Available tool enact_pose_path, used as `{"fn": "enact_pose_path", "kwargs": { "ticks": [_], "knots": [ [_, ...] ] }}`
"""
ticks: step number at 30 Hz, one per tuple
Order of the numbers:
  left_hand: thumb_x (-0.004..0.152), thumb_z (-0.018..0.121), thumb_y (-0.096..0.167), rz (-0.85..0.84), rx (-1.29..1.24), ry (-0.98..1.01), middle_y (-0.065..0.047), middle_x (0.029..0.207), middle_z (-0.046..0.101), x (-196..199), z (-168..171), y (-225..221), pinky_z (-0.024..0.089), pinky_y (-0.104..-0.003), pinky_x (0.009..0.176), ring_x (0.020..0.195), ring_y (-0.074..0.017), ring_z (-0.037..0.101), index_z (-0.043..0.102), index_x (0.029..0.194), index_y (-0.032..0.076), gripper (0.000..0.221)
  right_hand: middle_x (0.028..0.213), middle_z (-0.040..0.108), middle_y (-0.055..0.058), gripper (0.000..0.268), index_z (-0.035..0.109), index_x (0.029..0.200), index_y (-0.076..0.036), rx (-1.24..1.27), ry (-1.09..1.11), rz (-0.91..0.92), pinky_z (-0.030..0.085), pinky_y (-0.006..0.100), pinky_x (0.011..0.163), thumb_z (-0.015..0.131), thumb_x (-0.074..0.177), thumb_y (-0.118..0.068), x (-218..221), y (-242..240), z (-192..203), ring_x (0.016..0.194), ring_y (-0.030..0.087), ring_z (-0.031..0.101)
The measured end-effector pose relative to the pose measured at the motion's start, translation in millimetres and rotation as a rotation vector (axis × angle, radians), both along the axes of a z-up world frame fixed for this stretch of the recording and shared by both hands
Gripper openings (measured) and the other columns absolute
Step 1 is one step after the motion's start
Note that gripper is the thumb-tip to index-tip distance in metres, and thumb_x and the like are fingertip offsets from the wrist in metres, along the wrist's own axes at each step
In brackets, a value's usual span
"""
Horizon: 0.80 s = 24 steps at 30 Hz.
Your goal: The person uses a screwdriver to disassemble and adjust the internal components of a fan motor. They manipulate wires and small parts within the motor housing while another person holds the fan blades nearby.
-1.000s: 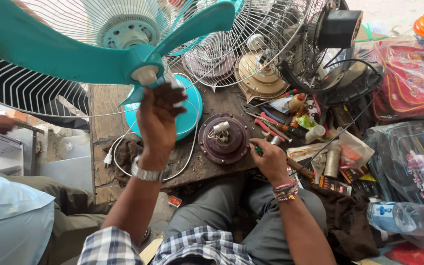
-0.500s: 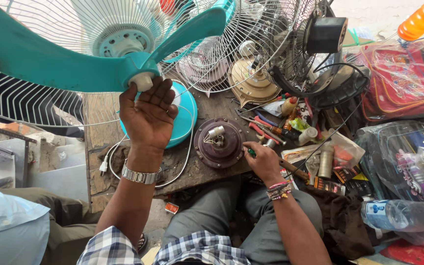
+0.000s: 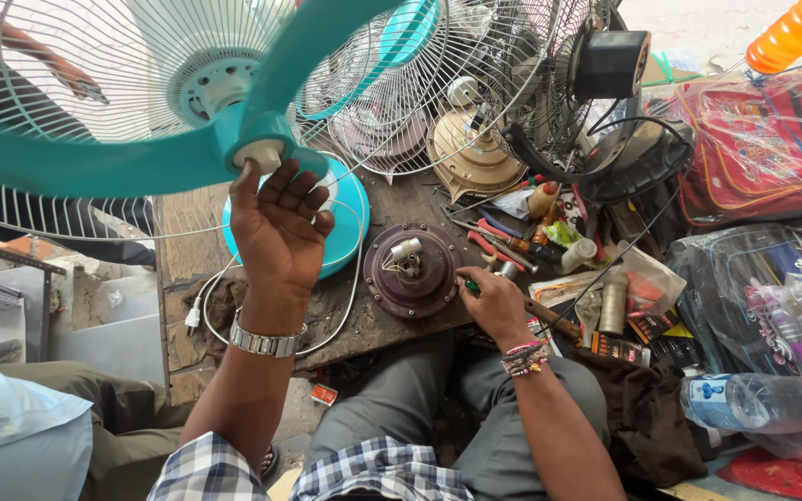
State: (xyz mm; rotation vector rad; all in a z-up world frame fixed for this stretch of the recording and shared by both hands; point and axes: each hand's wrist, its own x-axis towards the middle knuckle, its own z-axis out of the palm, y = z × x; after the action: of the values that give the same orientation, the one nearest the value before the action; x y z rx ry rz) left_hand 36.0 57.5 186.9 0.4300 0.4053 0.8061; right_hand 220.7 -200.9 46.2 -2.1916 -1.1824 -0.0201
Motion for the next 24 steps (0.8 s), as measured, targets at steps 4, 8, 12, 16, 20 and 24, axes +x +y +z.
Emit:
{"fn": "enact_pose_path", "kwargs": {
  "ticks": [4, 8, 12, 16, 20, 24],
  "knots": [
    [0.090, 0.065, 0.053, -0.027, -0.070, -0.043, -0.007, 0.090, 0.073, 1.3, 2.5, -0.8, 0.048, -0.035, 0.068, 0.082, -0.0216, 0.068, 0.072, 0.106, 0.004, 0.051, 0.086, 0.074, 0.012, 0.019, 0.075, 0.107, -0.013, -0.011, 0.003, -0.003, 0.056, 0.042, 0.068, 0.074, 0.089, -0.021, -0.1, -0.5, -1.2, 0.076, 0.032, 0.072],
    [0.094, 0.061, 0.052, -0.071, -0.128, -0.171, -0.010, 0.095, 0.074, 2.8, 4.0, 0.2, 0.049, -0.035, 0.069, 0.083, -0.0217, 0.067, 0.072, 0.111, 0.001, 0.055, 0.086, 0.075, 0.012, 0.020, 0.075, 0.107, -0.013, -0.026, 0.000, 0.000, 0.056, 0.042, 0.068, 0.073, 0.089, -0.022, 0.4, 0.7, 0.1, 0.076, 0.032, 0.072],
    [0.094, 0.054, 0.049, -0.107, -0.191, -0.284, -0.011, 0.102, 0.074, 4.4, 8.1, -2.0, 0.048, -0.034, 0.068, 0.085, -0.0219, 0.069, 0.070, 0.117, -0.001, 0.058, 0.086, 0.075, 0.012, 0.019, 0.075, 0.107, -0.014, -0.038, -0.011, -0.004, 0.056, 0.042, 0.068, 0.074, 0.090, -0.023, -0.3, 0.6, -0.4, 0.076, 0.032, 0.072],
    [0.102, 0.049, 0.046, -0.103, -0.253, -0.424, -0.012, 0.114, 0.075, 5.8, -5.6, 3.4, 0.047, -0.031, 0.067, 0.088, -0.0196, 0.068, 0.067, 0.120, 0.002, 0.051, 0.087, 0.075, 0.012, 0.020, 0.074, 0.108, -0.013, -0.023, 0.001, 0.024, 0.056, 0.043, 0.070, 0.073, 0.089, -0.021, 2.8, -2.3, -8.2, 0.078, 0.032, 0.073],
    [0.106, 0.059, 0.044, -0.085, -0.055, -0.309, -0.007, 0.105, 0.072, 4.3, -18.7, 24.1, 0.047, -0.033, 0.064, 0.083, -0.0176, 0.066, 0.070, 0.116, 0.009, 0.038, 0.091, 0.077, 0.010, 0.020, 0.074, 0.107, -0.014, 0.035, -0.059, 0.038, 0.057, 0.043, 0.072, 0.072, 0.088, -0.021, 8.2, 13.0, -15.9, 0.080, 0.032, 0.073],
    [0.105, 0.071, 0.039, 0.027, 0.013, -0.119, -0.005, 0.097, 0.068, -2.6, -26.5, 21.3, 0.048, -0.035, 0.064, 0.082, -0.0187, 0.066, 0.065, 0.105, 0.014, 0.025, 0.089, 0.076, 0.011, 0.021, 0.074, 0.107, -0.015, 0.008, -0.030, 0.015, 0.057, 0.044, 0.071, 0.073, 0.087, -0.023, 2.9, 1.5, -24.1, 0.079, 0.033, 0.073]
  ]
}}
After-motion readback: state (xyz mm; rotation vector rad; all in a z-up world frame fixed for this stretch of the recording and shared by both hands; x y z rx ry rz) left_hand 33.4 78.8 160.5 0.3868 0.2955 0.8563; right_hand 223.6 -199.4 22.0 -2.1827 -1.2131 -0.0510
